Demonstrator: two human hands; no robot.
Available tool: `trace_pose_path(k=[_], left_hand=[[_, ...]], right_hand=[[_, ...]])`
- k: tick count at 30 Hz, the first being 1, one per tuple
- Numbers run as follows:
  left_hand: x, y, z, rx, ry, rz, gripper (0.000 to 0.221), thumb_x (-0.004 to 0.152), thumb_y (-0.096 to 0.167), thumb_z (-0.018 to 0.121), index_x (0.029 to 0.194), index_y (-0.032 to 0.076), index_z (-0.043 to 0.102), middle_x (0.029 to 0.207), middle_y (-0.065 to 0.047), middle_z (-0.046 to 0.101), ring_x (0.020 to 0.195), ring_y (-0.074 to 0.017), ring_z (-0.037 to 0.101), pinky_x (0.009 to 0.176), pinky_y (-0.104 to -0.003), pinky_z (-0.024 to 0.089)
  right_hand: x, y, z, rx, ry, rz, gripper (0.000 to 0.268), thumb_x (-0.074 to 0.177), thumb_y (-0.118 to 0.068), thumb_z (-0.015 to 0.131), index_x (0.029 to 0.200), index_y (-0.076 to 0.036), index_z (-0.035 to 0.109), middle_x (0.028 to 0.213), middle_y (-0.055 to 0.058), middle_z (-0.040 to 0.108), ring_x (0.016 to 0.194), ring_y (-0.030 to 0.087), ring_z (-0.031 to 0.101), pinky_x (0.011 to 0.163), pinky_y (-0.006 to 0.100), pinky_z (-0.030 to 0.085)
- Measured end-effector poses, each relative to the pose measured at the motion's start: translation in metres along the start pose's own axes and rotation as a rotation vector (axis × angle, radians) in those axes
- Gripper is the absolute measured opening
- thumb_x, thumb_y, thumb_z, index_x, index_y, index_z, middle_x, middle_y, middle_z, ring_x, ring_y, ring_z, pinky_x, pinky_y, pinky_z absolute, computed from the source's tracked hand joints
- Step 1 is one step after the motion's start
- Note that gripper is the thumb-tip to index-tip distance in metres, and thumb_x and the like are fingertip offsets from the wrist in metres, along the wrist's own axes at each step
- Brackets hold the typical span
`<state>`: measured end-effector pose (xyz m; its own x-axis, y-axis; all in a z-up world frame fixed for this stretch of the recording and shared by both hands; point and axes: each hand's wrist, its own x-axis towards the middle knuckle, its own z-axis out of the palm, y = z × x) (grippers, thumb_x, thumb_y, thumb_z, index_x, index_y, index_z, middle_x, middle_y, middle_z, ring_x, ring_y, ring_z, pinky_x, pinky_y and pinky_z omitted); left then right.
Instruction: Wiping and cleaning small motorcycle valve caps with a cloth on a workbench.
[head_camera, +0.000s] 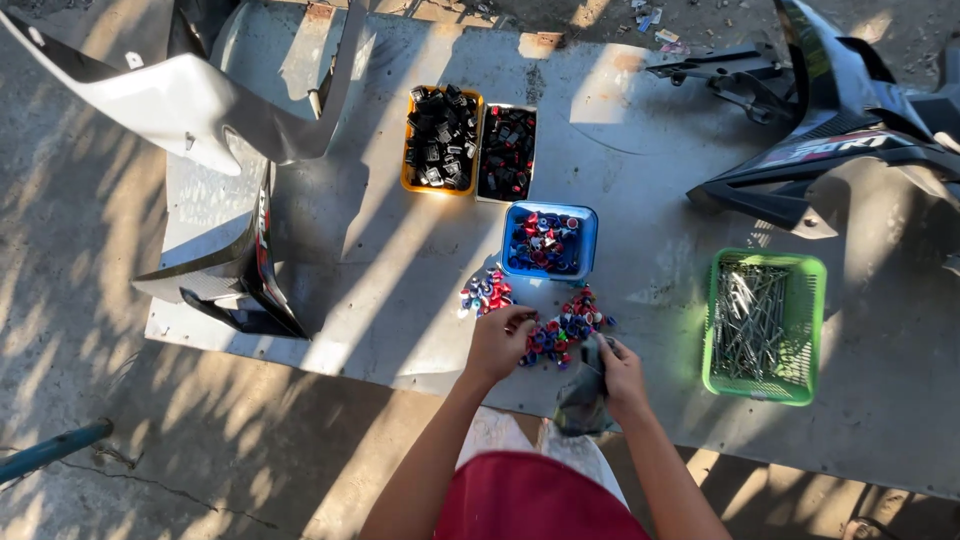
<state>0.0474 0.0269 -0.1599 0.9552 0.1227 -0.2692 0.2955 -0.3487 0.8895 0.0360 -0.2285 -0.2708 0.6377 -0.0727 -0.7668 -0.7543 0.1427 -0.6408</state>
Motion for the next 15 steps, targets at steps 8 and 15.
trace_pose_path(k=[8,15], left_hand=[[0.114,-0.154,0.087,0.179,0.173,-0.211,0.021,0.089,0.023,0.073,0.109,0.018,0.079,0.08,-0.008,0.075,0.079,-0.0336,0.074,0.077,-0.047,0.059],[0.079,-0.183,0.115,0.431,0.141,-0.237,0.014,0.088,0.029,0.073,0.098,0.019,0.075,0.077,-0.007,0.073,0.076,-0.0345,0.075,0.07,-0.048,0.062]], right_hand=[[0.059,0.056,-0.009,0.701,0.052,0.14,0.012,0.114,-0.021,0.046,0.119,-0.016,0.055,0.098,0.016,0.063,0.079,0.021,0.059,0.068,0.03,0.049],[0.079,0.102,-0.02,0.495,0.099,0.327,0.019,0.106,-0.026,0.059,0.121,-0.015,0.062,0.104,0.018,0.07,0.08,0.028,0.063,0.075,0.041,0.055]])
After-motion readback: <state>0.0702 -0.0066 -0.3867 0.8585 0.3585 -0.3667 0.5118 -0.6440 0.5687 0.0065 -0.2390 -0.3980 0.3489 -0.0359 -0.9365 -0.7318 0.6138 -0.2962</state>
